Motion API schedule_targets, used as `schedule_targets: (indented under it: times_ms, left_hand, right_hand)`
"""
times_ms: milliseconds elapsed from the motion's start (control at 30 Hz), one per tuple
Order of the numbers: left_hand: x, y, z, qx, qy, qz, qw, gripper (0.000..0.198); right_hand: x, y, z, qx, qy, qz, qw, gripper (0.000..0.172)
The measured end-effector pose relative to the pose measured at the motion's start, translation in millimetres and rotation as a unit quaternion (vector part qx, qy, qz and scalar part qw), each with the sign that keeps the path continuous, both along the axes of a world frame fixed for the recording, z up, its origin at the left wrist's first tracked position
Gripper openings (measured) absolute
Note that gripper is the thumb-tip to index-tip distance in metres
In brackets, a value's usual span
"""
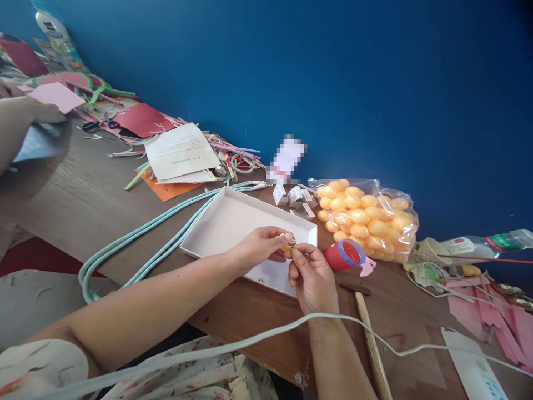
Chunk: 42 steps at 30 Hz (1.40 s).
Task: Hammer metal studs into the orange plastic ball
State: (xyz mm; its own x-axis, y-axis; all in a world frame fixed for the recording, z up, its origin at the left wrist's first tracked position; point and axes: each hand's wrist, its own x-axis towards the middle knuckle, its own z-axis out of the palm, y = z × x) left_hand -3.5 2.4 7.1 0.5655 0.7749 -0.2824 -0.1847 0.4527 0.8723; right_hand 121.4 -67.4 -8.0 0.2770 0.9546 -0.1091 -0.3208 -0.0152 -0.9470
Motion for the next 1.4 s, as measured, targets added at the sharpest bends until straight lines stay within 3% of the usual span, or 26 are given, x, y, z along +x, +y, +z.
schedule_targets:
  times_ms: [1200,1400]
  left_hand:
    - [0.8,-2.4,3.1,0.006,0.0,0.023,1.0,0.034]
    - [-0.3,-2.9,4.2,0.014,0.003,0.024,1.0,0.034]
  right_hand:
    - [2.3,2.3,-2.4,-0.006,0.043,0.029,0.999,0.017]
    - [1.8,1.0,-5.9,0.018,0.008,0.025,0.999,0.014]
